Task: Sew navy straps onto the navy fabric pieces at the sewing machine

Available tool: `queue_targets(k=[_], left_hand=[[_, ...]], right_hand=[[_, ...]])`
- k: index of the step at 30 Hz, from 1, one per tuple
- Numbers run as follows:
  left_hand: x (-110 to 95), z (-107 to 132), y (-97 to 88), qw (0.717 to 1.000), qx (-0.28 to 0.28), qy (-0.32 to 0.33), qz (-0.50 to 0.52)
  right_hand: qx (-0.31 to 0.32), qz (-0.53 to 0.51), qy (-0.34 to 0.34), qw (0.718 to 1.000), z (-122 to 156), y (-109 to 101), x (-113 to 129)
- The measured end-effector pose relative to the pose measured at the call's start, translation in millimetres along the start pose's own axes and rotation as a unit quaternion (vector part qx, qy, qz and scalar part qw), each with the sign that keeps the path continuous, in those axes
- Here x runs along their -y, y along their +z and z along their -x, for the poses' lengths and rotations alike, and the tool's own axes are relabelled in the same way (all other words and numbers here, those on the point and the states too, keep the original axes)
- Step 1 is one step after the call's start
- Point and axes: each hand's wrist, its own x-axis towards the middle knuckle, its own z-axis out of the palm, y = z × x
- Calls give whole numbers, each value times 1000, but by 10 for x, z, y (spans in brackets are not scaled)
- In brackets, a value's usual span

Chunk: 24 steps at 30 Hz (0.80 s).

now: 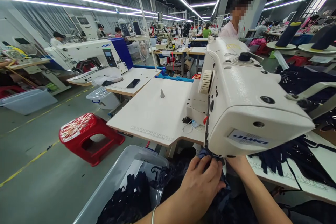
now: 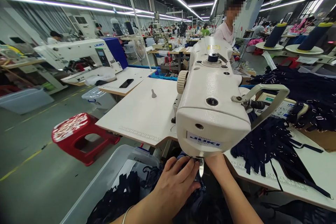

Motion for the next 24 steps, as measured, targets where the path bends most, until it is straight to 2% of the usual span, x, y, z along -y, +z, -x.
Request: queue_targets(k=[7, 15, 24], left_hand=[[-16, 11, 42, 1000, -15, -6, -11], [-36, -79, 2, 999, -29, -24, 18], [-39, -74, 3, 1000, -21, -16, -5]], right_hand=[[2, 6, -12, 1000, 89, -130, 66], [-2, 32, -16, 999, 74, -15, 62], [-15, 65, -30, 997, 134, 12, -57]])
